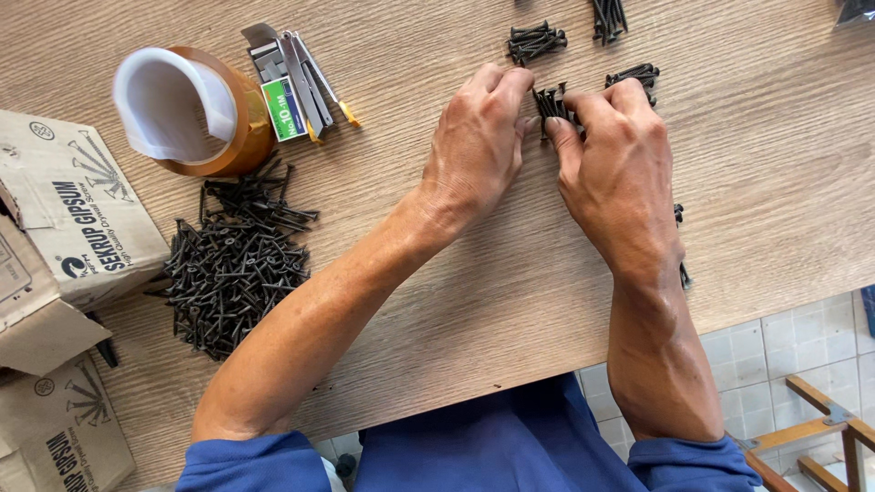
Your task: The person sorts a large pile of dark-colored screws on a wooden table, picking them up and arranging them into smaller, neat piles. The person uses both hands to separate and organize the screws throughout the video.
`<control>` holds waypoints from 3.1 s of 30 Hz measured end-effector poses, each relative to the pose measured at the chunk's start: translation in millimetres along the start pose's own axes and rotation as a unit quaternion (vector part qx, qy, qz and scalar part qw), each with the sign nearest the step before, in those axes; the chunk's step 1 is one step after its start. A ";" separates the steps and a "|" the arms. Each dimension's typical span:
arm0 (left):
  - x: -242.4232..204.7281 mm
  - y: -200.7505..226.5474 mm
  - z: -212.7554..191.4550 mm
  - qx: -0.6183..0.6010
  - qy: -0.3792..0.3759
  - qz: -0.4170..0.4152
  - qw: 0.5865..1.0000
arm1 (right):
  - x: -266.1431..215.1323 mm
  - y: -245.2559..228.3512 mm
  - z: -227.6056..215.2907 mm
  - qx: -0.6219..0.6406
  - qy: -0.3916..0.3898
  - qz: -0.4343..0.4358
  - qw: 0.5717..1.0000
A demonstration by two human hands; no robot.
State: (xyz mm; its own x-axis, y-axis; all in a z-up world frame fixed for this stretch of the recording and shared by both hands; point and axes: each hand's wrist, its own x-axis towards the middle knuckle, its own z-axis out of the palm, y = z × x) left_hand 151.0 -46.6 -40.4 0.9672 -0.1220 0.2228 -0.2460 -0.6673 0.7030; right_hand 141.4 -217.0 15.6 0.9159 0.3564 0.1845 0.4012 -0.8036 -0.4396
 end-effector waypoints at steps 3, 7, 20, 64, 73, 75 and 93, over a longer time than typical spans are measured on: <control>-1.1 1.5 -5.2 0.001 -0.004 -0.003 1.000 | 0.4 -0.8 -2.0 -0.001 0.000 0.007 1.000; -4.0 1.7 -4.6 0.005 -0.007 -0.016 1.000 | 0.5 -0.8 -3.9 -0.001 0.007 0.003 1.000; -3.2 7.3 2.2 0.045 0.006 -0.030 0.998 | 4.7 -5.1 -4.5 0.052 0.035 -0.053 0.997; -171.6 -22.5 -197.7 0.201 0.086 -0.045 0.975 | 3.3 -152.3 85.7 0.018 -0.143 -0.287 0.947; -172.1 -11.4 -158.0 0.281 -0.040 0.072 0.956 | -3.0 -110.6 36.1 -0.017 -0.305 -0.262 0.916; -172.6 -7.9 -152.7 0.265 -0.044 0.092 0.959 | -6.5 -104.5 32.9 0.029 -0.318 -0.251 0.914; -172.8 0.7 -142.3 0.286 -0.044 0.061 0.955 | -9.5 -94.0 34.4 0.045 -0.288 -0.273 0.917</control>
State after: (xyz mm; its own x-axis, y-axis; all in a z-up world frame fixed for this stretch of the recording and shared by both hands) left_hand -25.2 78.6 17.7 0.9415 -0.2687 0.2036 -0.3066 -0.9335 0.1858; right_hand 94.7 -128.4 25.0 0.4124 0.9070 -0.0849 0.7727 -0.3977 -0.4948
